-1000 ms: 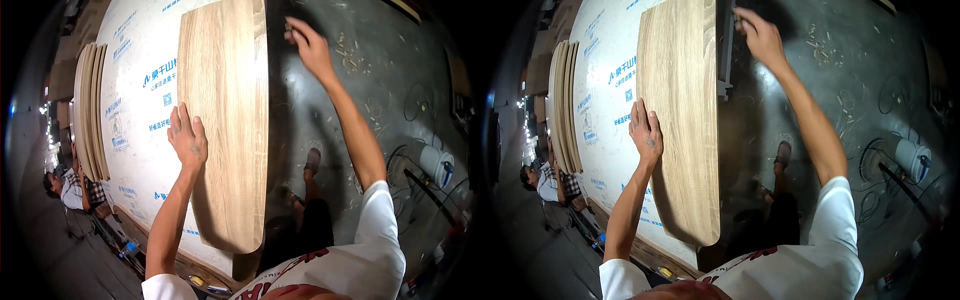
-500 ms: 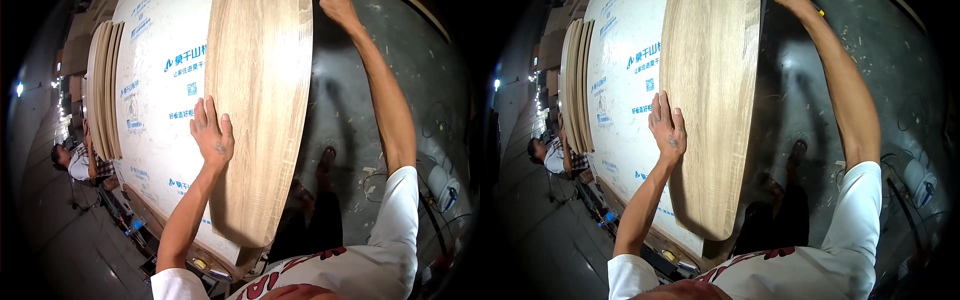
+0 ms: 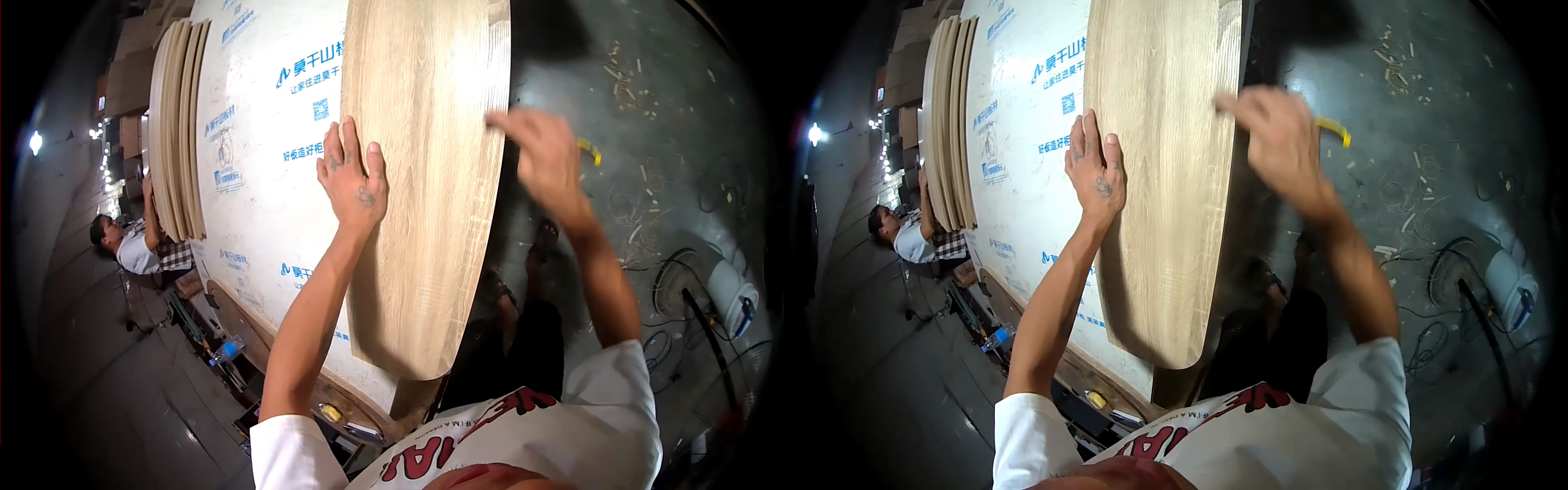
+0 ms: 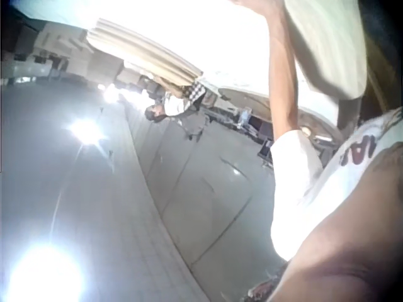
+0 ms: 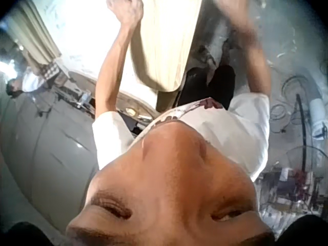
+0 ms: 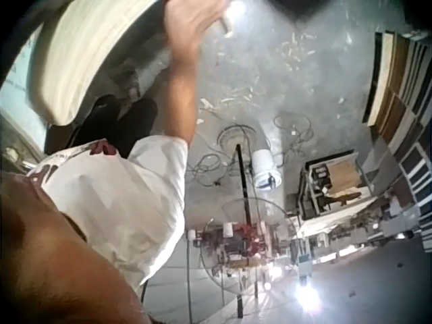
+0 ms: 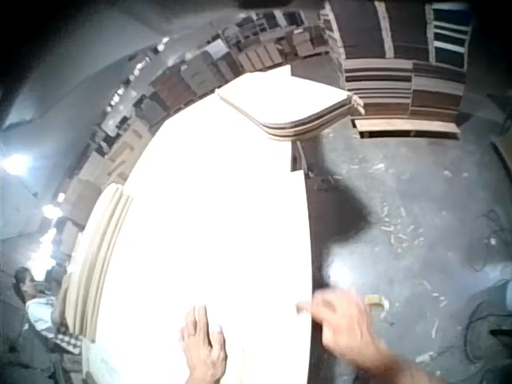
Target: The person trims the excess veneer from the edges of a curved wooden board using a utility knife.
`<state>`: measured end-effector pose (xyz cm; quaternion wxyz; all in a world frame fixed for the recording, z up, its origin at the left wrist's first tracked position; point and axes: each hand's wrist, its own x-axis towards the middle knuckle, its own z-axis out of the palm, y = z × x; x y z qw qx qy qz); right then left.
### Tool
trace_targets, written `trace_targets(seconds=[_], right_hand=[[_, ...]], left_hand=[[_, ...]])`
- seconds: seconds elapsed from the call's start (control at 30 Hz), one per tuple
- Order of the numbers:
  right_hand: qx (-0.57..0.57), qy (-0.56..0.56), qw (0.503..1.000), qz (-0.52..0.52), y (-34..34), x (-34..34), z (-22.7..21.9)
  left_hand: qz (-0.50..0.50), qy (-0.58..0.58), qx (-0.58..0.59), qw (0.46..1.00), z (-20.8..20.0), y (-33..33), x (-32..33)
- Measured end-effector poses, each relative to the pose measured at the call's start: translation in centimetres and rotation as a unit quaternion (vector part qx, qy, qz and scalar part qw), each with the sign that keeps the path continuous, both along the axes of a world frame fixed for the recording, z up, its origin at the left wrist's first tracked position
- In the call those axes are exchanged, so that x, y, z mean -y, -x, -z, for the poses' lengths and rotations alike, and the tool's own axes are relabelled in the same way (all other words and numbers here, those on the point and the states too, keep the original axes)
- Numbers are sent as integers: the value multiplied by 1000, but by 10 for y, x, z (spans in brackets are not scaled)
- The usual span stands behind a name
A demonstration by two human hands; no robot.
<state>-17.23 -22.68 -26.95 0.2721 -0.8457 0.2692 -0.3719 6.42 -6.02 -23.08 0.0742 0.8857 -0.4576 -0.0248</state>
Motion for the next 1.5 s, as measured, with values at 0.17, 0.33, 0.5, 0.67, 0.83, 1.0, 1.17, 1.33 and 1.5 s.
trace_targets(seconds=[0.17,0.33,0.5,0.67,0.83,1.0,1.17,1.33,1.5], right_hand=[[-24,-107,992,-58,59,-146,-21],[-37,-172,976,-132,116,-291,-36],[2,-365,896,-253,167,-344,-22],[135,-492,860,-13,90,-138,-5],[237,-172,954,63,-42,130,20],[229,-187,951,86,-87,228,23],[195,-214,956,55,-94,239,34],[196,-200,958,61,-94,233,30],[167,-196,965,57,-80,182,23]], left_hand=[[3,12,0,1000,0,2,2],[-15,12,-19,1000,0,7,6],[-58,30,-23,998,0,22,8],[-82,19,-11,996,-3,19,-1],[-85,23,-9,996,1,24,5],[-96,18,-12,995,-1,29,9],[-106,5,-6,994,-3,22,7],[-98,29,-23,995,-2,23,7],[-94,11,-7,996,-1,17,2]])
